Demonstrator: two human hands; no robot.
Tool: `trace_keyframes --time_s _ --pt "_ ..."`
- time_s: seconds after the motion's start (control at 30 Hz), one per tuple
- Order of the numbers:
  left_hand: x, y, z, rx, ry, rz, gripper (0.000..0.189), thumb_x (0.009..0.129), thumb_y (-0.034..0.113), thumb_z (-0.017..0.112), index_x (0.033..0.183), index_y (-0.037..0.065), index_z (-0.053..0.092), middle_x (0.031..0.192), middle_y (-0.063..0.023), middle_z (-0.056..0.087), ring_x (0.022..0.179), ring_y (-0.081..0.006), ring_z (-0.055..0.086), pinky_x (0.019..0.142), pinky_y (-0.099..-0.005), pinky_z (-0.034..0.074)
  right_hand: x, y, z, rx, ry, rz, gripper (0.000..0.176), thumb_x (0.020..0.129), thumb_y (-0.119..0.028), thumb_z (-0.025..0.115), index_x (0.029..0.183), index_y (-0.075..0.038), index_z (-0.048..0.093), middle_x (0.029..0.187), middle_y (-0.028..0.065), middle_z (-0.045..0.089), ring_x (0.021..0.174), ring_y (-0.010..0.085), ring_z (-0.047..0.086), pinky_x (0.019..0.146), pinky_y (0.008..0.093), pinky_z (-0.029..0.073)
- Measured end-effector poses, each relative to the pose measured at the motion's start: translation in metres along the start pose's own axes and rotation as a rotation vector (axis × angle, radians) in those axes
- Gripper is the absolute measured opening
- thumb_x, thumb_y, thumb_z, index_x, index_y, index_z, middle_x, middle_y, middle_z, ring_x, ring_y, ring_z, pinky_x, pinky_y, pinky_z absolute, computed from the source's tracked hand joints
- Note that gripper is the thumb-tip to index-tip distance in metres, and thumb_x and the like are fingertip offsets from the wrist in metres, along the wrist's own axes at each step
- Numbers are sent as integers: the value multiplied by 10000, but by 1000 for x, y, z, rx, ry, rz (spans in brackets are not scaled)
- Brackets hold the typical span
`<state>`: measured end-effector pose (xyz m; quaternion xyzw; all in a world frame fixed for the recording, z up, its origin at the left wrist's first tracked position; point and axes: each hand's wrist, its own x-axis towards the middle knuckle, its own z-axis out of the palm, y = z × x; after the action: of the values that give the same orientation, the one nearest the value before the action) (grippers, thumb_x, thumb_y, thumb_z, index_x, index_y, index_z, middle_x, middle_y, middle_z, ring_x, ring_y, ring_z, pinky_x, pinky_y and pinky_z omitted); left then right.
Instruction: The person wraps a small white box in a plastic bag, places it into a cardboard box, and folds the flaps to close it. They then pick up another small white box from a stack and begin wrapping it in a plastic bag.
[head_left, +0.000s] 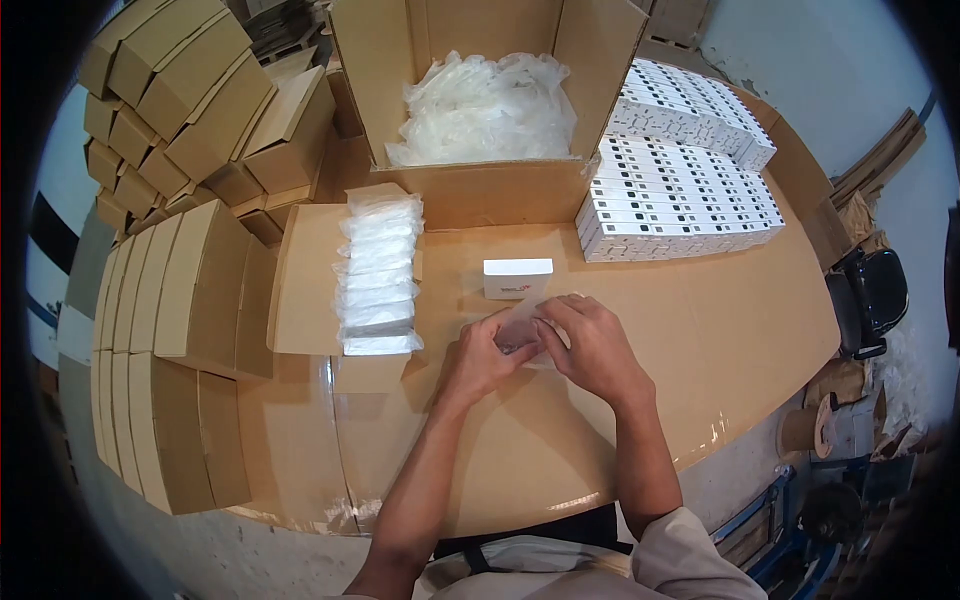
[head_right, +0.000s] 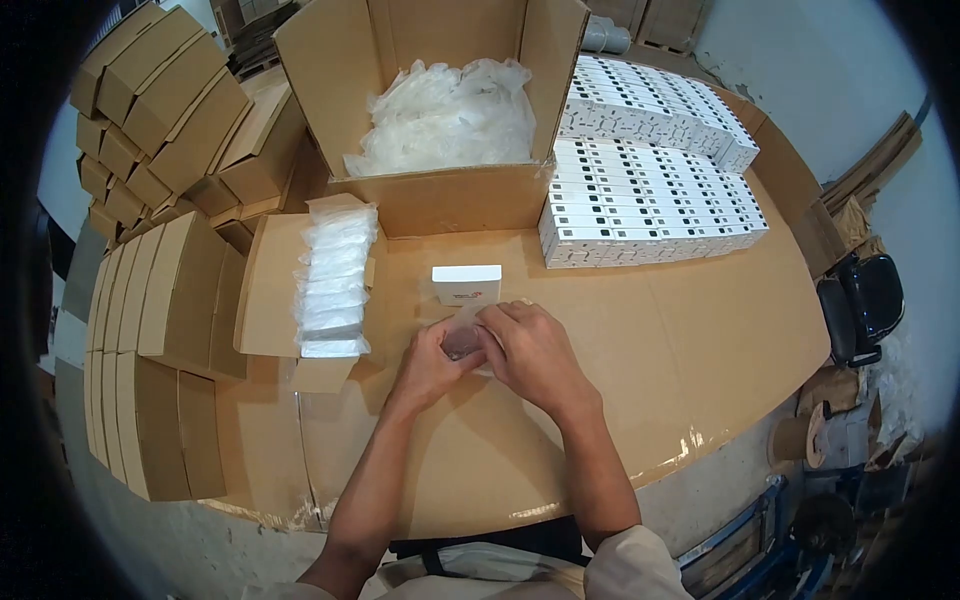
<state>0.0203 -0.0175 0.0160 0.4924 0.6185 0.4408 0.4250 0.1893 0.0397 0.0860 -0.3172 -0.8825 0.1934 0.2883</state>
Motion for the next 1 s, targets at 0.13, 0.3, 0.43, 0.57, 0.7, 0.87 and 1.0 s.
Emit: trace_keyframes --time_s 0.13,0.3,0.43,0.57,0.7,0.87,1.0 --pt "-2 0 -2 -16 -11 35 325 832 123 839 1102 -11 718 995 -58 759 925 -119 680 823 -316 553 8 -1 4 46 2 -56 73 908 -81 704 894 -14 679 854 167 708 795 369 661 772 456 514" --pt "0 -11 -2 -75 -46 26 386 797 180 875 1094 -5 713 976 -92 756 899 -163 696 810 -346 558 10 4 17 72 83 -113 140 919 -108 713 823 -32 644 743 142 652 700 346 606 702 432 457" --pt "1 -14 1 -83 -76 51 429 783 203 895 1106 -9 709 961 -100 756 866 -169 694 792 -353 558 9 7 15 14 71 -150 139 910 -141 732 844 -48 652 777 122 673 731 309 629 712 421 463" --pt "1 -11 2 -103 -50 35 345 787 140 866 1055 -6 705 933 -65 737 855 -128 653 775 -334 545 10 8 17 -2 178 -225 125 880 -142 760 883 -52 674 867 104 694 789 273 645 727 401 468" --pt "-1 -2 1 -116 -34 47 222 800 48 819 983 5 701 896 -7 707 840 -75 599 749 -304 532 9 12 22 17 241 -294 137 859 -132 773 882 -46 670 902 90 693 805 264 641 731 393 466" --pt "0 -9 0 -97 -33 34 376 788 139 875 1095 -8 714 953 -84 750 877 -124 668 796 -341 554 6 13 19 -45 210 -292 153 849 -121 783 818 -67 643 798 41 667 729 241 601 731 392 449" --pt "-2 -6 -2 -126 -7 21 356 787 125 876 1086 0 730 971 -77 768 894 -130 692 815 -336 561 3 17 21 -59 387 -278 199 841 -114 806 762 -89 625 671 16 587 651 222 538 733 403 416"
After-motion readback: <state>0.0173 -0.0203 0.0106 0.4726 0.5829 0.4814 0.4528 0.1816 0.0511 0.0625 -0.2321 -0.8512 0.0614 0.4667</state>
